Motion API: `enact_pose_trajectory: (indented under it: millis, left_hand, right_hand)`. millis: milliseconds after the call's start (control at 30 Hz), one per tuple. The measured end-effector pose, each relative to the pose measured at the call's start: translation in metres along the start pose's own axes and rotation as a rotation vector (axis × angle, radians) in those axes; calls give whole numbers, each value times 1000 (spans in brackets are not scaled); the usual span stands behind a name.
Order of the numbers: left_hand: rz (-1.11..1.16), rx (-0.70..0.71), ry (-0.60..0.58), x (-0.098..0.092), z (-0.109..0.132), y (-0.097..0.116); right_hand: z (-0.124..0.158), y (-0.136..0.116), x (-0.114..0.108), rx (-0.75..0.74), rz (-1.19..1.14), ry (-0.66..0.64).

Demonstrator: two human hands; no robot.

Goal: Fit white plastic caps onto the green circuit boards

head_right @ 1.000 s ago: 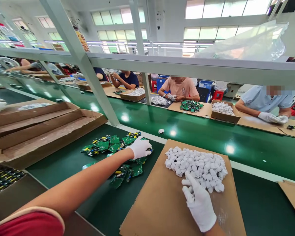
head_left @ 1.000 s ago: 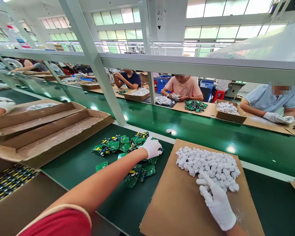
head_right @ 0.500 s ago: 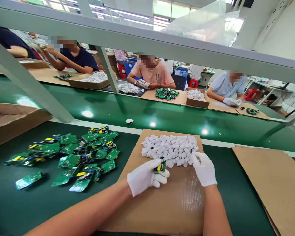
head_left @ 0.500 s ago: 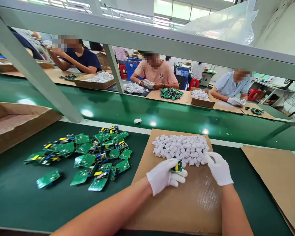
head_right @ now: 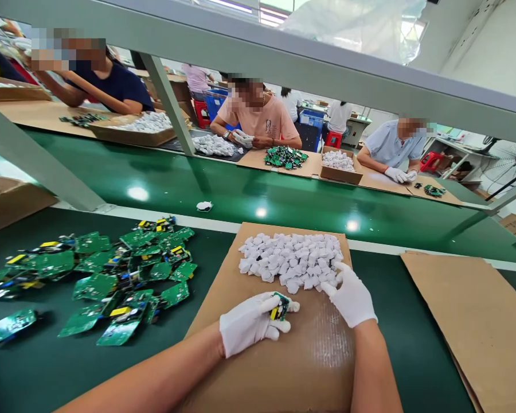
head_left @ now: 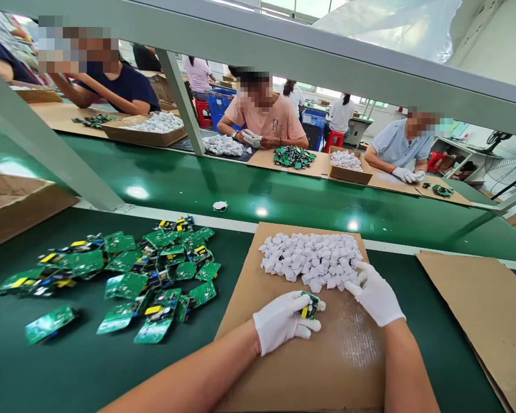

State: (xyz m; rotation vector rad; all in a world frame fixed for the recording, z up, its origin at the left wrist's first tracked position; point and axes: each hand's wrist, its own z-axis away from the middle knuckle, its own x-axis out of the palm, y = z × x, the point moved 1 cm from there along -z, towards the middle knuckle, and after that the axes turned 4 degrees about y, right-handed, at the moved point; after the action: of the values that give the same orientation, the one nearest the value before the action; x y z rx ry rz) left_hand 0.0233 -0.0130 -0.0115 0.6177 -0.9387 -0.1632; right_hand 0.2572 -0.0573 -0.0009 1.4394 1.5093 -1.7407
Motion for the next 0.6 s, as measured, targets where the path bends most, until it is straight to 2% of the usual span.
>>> enact_pose_trajectory:
  millis: [200, 367, 467, 600]
  left_hand:
    - [23, -46, -64, -2, -1, 1]
    - [33, -53, -76, -2, 0, 4]
    - [19, -68, -71, -1, 1, 4]
    - [-28, -40, -8, -2, 0, 2]
  right_hand:
    - [4, -8, 0, -85, 63, 28]
    - [6, -8, -8, -149, -29, -27]
    - [4, -5, -10, -42, -173, -43]
    - [2, -6, -11, 261, -611, -110]
